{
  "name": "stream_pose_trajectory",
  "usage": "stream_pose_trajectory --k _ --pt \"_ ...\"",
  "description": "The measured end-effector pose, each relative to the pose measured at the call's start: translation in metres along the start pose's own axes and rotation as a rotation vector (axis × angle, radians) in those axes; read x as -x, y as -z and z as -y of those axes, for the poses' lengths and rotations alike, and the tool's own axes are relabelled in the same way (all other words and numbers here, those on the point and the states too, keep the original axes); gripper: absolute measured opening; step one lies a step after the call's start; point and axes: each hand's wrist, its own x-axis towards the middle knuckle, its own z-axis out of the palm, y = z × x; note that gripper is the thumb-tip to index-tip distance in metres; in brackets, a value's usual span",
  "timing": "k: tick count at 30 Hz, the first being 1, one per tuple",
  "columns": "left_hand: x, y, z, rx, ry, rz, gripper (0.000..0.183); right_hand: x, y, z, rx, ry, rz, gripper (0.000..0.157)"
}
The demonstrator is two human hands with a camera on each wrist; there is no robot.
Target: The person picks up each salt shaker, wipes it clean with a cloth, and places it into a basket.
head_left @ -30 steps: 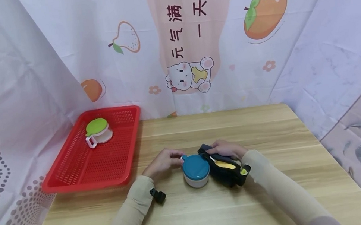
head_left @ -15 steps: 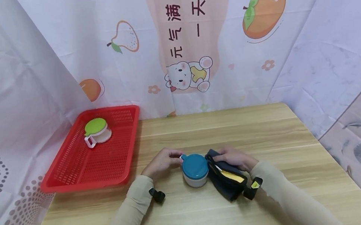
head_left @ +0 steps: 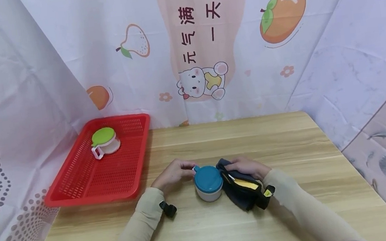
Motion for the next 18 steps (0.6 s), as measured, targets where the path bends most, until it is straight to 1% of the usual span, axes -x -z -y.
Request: stream_pose_trajectory --k 4,8,10,12,15,17,18 --pt "-0.002 0.001 0.004 -0.002 -0.020 0.018 0.025 -0.010 0.002 0.002 0.026 -0.019 0.019 0.037" --pt "-0.003 0.002 0.005 -0.021 -0.036 0.028 0.026 -0.022 0.006 0.007 0.048 0.005 0.082 0.047" --pt "-0.004 0.003 0.005 -0.022 -0.031 0.033 0.026 -0.027 0.008 0.010 0.060 0.018 0.115 0.044" --pt "-0.004 0.003 0.004 -0.022 -0.012 0.035 0.027 -0.033 0.010 0.012 0.088 0.042 0.148 0.040" --pt "-0.005 0.005 0.003 -0.030 0.006 0.033 0.028 -0.041 0.012 0.016 0.130 0.049 0.166 0.034" --pt "-0.005 0.006 0.002 -0.033 0.018 0.031 0.029 -0.047 0.012 0.020 0.158 0.045 0.175 0.034" --pt "-0.005 0.006 0.002 -0.034 0.021 0.030 0.030 -0.049 0.011 0.023 0.184 0.036 0.167 0.034"
